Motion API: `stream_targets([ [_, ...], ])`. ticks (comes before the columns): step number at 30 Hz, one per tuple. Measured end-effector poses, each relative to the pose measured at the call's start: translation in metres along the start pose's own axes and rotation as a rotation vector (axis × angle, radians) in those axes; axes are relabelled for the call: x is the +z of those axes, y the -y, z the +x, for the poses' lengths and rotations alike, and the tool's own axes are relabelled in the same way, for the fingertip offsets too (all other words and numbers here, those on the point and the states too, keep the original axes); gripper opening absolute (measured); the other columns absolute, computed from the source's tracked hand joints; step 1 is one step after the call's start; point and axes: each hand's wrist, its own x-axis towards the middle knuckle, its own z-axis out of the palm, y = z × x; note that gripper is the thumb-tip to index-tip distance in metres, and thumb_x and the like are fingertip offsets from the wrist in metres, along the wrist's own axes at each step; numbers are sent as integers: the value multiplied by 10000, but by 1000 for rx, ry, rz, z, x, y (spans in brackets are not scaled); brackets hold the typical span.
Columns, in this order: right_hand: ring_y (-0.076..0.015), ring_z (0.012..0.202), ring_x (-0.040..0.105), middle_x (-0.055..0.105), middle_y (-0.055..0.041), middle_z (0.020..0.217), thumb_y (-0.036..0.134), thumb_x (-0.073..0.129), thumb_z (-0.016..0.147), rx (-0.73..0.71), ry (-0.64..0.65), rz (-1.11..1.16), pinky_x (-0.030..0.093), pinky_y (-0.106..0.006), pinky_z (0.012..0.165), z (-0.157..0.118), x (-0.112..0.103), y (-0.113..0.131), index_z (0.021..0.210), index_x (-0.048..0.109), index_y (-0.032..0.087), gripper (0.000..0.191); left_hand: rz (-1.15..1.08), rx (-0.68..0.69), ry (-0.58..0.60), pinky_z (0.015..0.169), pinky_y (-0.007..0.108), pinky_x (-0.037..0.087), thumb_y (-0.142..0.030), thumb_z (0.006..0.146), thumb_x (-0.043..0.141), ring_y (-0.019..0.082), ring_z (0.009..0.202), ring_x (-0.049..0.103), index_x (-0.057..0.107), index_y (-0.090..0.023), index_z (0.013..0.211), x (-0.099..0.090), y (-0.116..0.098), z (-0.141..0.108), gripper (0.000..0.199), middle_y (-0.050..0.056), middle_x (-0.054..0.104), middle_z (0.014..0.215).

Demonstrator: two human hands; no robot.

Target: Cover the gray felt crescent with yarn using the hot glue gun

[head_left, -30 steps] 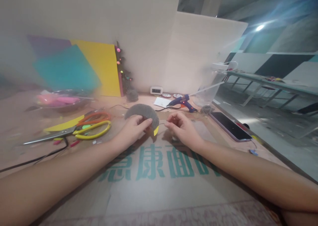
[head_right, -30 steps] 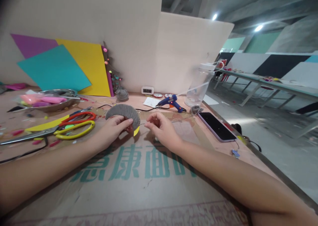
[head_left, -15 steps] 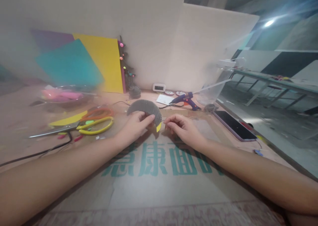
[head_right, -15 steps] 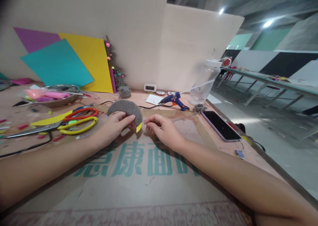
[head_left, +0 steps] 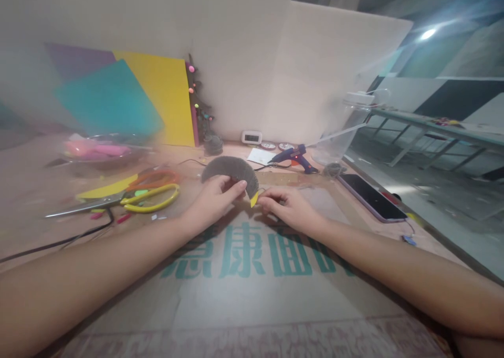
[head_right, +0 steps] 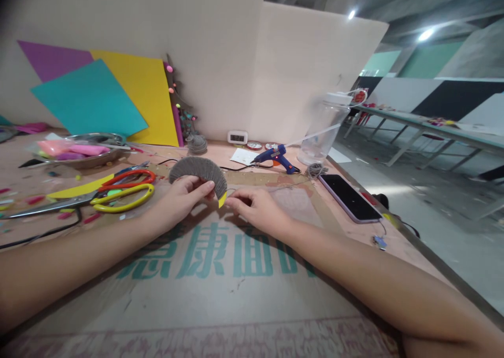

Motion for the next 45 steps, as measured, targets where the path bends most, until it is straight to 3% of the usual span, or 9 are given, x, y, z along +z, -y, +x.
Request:
stream_targets([
  [6,-96,570,526,609,23,617,245,551,881,-13,34,11,399,-214,555,-2,2,4,685,636,172,227,-22,-21,65,628,282,437,-531,836,561,182,668,604,645,-169,720,3,2,0,389,37,678,710],
  [13,-102,578,500,594,18,651,239,567,853,-160,-176,-172,398,-220,555,-2,5,-1,751,584,186,117,-88,-29,73,638,275,429,-534,844,549,163,655,594,635,-181,712,4,6,1,387,23,663,699],
  [19,-104,577,502,596,18,677,215,538,867,-262,-241,-338,398,-228,567,-5,1,-9,835,560,198,43,-135,-44,141,571,253,405,-451,878,505,142,612,558,638,-185,746,4,2,-3,325,16,656,705],
  [23,-103,575,506,595,23,679,191,540,857,-299,-250,-432,382,-225,566,-6,-1,-12,833,552,202,30,-104,-91,187,562,260,426,-393,854,527,149,602,560,676,-175,914,3,-5,-8,271,19,657,736],
  [27,-106,562,492,582,19,656,197,531,859,-340,-273,-554,355,-229,554,-7,-3,-9,793,549,199,69,-158,-35,251,766,295,486,-398,807,623,196,872,635,597,-200,1224,2,-8,-10,463,25,685,921],
  [30,-114,555,478,585,11,636,175,526,840,-359,-264,-658,333,-246,555,-7,-5,-5,751,559,198,97,-190,-8,243,845,321,467,-493,851,562,205,911,628,672,-189,1063,1,-5,-8,387,44,687,916],
  [34,-144,629,537,640,-22,683,176,494,878,-333,-202,-750,350,-271,610,-6,-7,-1,780,610,198,154,-350,-128,173,745,314,486,-456,856,540,189,771,633,674,-165,761,3,1,-5,334,62,686,804],
  [40,-146,637,543,647,-25,725,292,496,933,-311,-151,-668,368,-269,615,-7,-6,-5,903,625,195,164,-398,-193,49,658,269,459,-370,777,618,150,670,592,656,-162,701,6,3,0,225,32,668,712],
  [45,-135,607,511,584,4,687,403,551,917,-279,-238,-529,381,-255,598,-7,-4,-10,1108,591,166,307,-380,-176,42,683,270,455,-412,802,613,150,705,601,663,-152,742,4,7,2,272,36,681,745],
])
